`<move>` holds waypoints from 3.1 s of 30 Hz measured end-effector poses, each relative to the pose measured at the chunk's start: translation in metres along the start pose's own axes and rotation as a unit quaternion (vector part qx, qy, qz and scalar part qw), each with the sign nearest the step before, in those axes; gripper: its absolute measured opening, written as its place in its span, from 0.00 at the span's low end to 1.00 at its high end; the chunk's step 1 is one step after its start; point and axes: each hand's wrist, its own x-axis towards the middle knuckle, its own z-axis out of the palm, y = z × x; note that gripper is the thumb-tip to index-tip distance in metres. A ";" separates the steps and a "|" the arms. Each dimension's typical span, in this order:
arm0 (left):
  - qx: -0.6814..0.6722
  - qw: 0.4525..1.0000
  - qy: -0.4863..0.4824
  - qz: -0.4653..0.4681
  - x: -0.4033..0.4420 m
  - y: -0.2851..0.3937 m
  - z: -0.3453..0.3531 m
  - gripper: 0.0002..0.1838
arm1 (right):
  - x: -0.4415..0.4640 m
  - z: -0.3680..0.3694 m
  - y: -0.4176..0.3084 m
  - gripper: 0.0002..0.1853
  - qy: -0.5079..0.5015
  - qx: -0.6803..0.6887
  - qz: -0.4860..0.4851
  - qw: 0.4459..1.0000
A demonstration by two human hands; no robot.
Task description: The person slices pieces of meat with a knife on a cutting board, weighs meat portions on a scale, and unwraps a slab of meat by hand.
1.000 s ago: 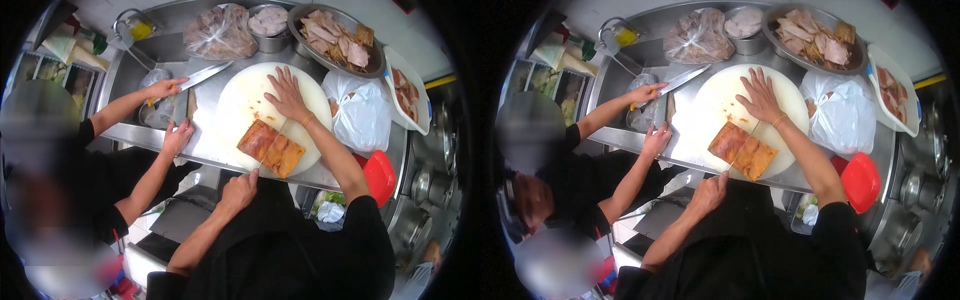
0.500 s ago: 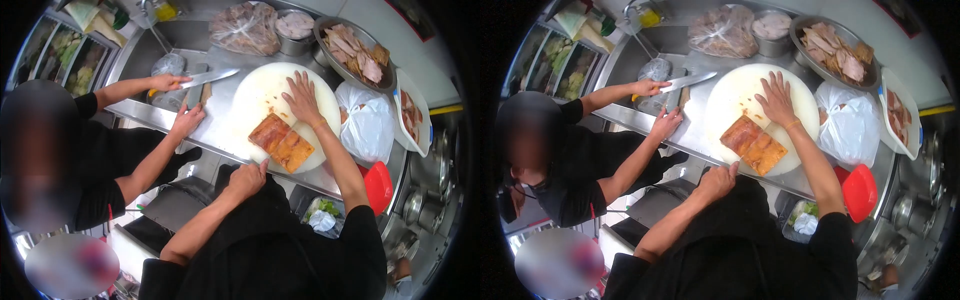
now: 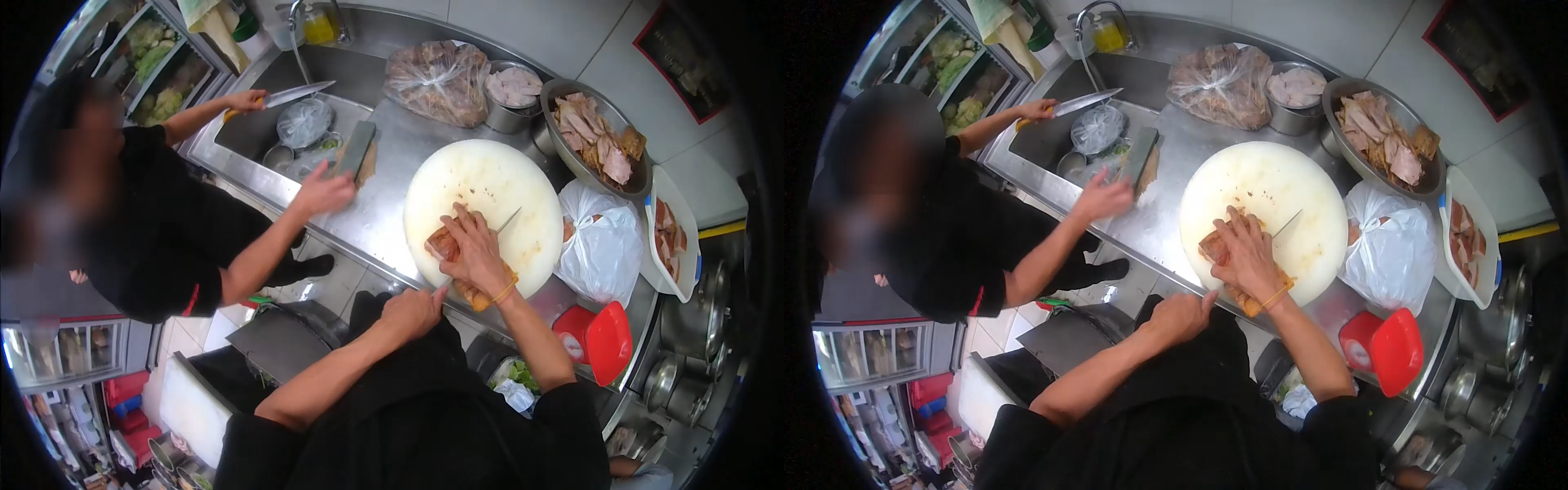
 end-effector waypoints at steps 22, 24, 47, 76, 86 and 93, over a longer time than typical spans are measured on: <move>-0.030 0.999 0.028 -0.013 0.066 -0.005 -0.054 0.42 | -0.079 -0.046 -0.002 0.34 -0.013 -0.008 -0.049 0.999; -0.002 0.999 0.038 0.009 0.085 -0.012 -0.062 0.42 | -0.077 -0.044 0.001 0.36 0.018 -0.043 -0.009 0.999; -0.341 0.937 -0.005 -0.070 -0.005 -0.058 -0.048 0.41 | -0.114 -0.101 0.062 0.28 0.192 0.699 0.241 0.646; -0.291 0.955 -0.040 -0.032 -0.007 -0.068 -0.050 0.43 | -0.283 -0.137 0.121 0.49 0.165 -0.118 0.632 0.748; -0.322 0.945 -0.034 -0.039 -0.018 -0.076 -0.047 0.40 | -0.275 -0.140 0.131 0.45 0.178 -0.125 0.608 0.764; -0.345 0.935 -0.020 -0.074 -0.027 -0.087 -0.050 0.40 | -0.286 -0.168 0.137 0.41 0.278 -0.014 0.557 0.782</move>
